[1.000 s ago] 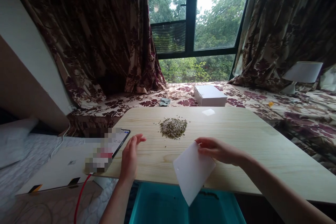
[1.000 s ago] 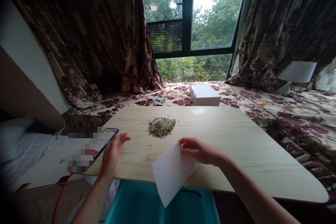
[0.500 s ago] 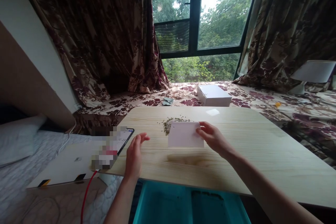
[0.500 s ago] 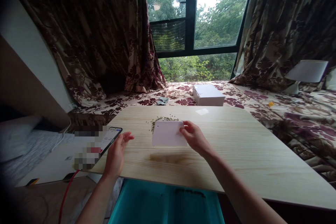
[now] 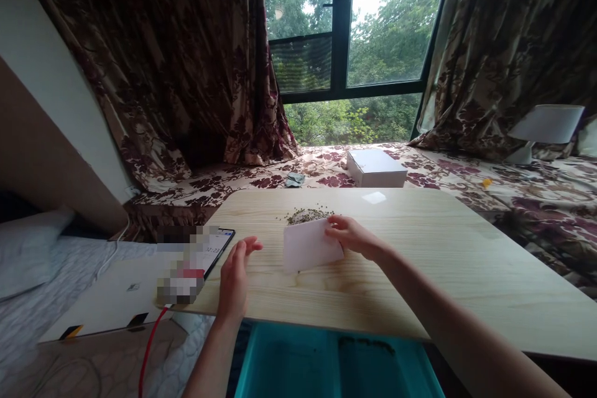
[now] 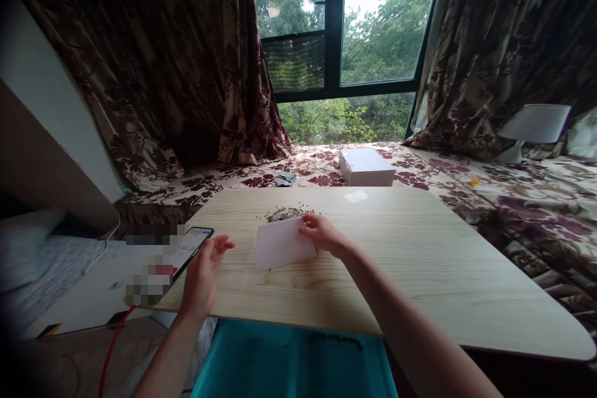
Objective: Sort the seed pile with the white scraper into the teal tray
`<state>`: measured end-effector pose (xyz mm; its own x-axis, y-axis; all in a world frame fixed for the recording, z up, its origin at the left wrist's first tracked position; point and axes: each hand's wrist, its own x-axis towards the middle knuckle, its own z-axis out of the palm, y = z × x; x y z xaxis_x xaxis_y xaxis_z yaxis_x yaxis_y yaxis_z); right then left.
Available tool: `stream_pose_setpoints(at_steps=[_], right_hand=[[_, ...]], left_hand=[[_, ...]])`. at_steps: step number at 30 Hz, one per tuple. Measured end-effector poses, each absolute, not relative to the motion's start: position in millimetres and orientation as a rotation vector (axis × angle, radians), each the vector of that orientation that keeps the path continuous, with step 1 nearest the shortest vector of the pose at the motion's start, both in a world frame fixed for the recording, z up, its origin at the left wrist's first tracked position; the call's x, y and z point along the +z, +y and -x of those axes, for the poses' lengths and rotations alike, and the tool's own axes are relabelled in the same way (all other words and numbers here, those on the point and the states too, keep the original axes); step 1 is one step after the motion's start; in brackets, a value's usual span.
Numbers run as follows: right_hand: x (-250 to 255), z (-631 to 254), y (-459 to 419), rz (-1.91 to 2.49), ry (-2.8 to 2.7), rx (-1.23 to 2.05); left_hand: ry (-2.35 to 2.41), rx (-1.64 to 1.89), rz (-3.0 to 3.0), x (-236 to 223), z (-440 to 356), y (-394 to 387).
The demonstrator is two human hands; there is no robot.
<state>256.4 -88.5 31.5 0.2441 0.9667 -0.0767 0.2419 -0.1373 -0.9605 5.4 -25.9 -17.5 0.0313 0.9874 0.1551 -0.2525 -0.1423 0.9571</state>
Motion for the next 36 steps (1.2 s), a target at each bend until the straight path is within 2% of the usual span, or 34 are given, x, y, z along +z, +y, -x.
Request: stream_pose_setpoints(at_steps=[5, 13, 15, 20, 23, 31, 36], right_hand=[[44.2, -257.1, -95.0, 1.641, -1.353, 1.199], [59.4, -275.1, -158.7, 1.590, -1.482, 1.296], [60.6, -282.4, -174.1, 1.576, -1.421, 1.217], [49.9, -301.6, -191.0, 1.520, -1.017, 0.694], [37.8, -308.2, -185.9, 1.516, -0.844, 0.496], [14.2, -304.8, -159.6, 1.520, -0.914, 0.152], [3.7, -304.6, -156.7, 1.550, -0.935, 0.097]], left_hand=[[0.903, 1.388, -1.146, -16.1, -5.1, -27.3], [0.891, 1.394, -1.143, -13.3, -6.4, -30.2], [0.898, 1.394, -1.145, -13.3, -6.6, -30.4], [0.934, 1.383, -1.163, -16.9, -5.6, -27.2], [0.954, 1.378, -1.183, -19.5, -4.8, -24.4], [0.940, 1.375, -1.152, -20.9, -4.2, -22.3], [0.931, 1.392, -1.163, -20.8, -4.9, -23.3]])
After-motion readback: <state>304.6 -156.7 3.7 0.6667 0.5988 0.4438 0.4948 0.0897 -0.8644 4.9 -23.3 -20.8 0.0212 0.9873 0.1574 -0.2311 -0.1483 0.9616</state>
